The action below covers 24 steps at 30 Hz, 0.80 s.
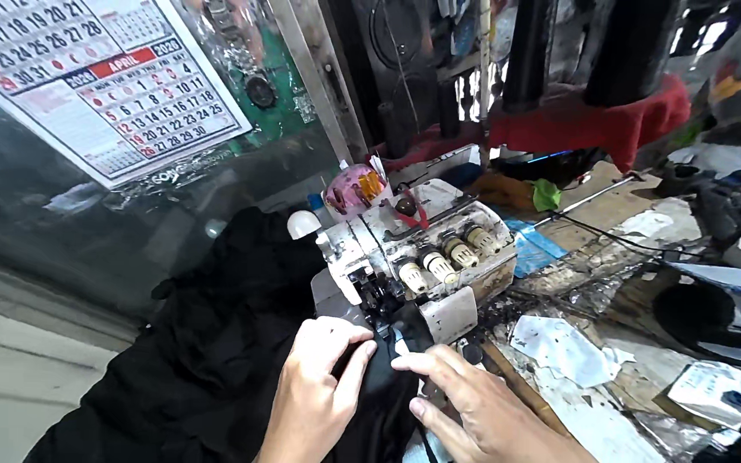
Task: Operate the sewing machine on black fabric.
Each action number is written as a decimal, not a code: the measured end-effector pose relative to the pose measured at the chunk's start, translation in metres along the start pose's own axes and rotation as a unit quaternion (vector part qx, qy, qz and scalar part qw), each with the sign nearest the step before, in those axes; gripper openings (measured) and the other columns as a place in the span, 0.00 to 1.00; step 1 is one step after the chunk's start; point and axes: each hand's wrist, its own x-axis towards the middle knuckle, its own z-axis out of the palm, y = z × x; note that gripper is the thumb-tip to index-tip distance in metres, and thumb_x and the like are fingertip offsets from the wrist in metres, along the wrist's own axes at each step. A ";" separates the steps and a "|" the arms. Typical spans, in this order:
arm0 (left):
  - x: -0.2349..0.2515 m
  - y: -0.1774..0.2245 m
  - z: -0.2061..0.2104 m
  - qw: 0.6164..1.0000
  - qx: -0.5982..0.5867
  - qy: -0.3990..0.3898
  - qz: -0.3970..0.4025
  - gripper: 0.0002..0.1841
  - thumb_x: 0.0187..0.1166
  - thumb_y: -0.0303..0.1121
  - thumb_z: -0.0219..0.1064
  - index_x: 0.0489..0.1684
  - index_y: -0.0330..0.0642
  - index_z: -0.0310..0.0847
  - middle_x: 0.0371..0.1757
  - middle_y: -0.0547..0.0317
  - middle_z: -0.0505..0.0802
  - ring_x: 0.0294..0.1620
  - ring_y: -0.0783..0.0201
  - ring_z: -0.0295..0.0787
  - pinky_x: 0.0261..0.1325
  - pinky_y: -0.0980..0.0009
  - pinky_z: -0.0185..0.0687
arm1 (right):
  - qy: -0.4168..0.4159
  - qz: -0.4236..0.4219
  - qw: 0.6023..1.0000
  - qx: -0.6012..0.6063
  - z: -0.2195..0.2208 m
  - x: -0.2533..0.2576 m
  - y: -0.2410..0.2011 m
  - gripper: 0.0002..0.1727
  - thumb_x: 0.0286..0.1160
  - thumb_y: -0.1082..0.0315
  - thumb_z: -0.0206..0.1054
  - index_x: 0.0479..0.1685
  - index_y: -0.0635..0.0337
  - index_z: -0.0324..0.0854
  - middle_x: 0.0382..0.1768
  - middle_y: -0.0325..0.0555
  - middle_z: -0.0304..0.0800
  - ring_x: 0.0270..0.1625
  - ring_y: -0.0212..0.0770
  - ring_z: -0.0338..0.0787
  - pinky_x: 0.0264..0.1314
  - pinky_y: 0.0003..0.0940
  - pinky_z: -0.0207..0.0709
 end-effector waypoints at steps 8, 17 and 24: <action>0.003 0.002 0.007 0.999 0.025 0.031 -0.019 0.09 0.81 0.44 0.67 0.44 0.59 0.95 0.46 0.77 0.93 0.53 0.74 0.87 0.57 0.71 0.84 | -0.017 0.006 1.000 0.012 -0.002 0.007 -0.004 0.24 0.88 0.50 0.58 0.81 0.32 0.72 0.58 0.39 0.88 0.47 0.37 0.91 0.46 0.44 0.87; 0.003 0.002 -0.005 0.997 0.079 0.000 0.003 0.11 0.82 0.46 0.65 0.49 0.62 0.95 0.51 0.77 0.94 0.58 0.72 0.87 0.62 0.62 0.82 | -0.029 -0.011 1.000 0.004 -0.005 0.006 -0.007 0.24 0.88 0.50 0.57 0.81 0.32 0.74 0.52 0.42 0.88 0.44 0.40 0.90 0.45 0.46 0.86; 0.007 -0.022 0.006 0.998 0.033 0.031 -0.041 0.12 0.82 0.45 0.62 0.47 0.62 0.94 0.55 0.73 0.92 0.64 0.66 0.83 0.68 0.56 0.78 | -0.157 0.044 0.986 -0.017 -0.003 0.019 -0.032 0.37 0.86 0.50 0.58 0.95 0.26 0.51 0.49 0.50 0.92 0.49 0.54 0.93 0.50 0.61 0.84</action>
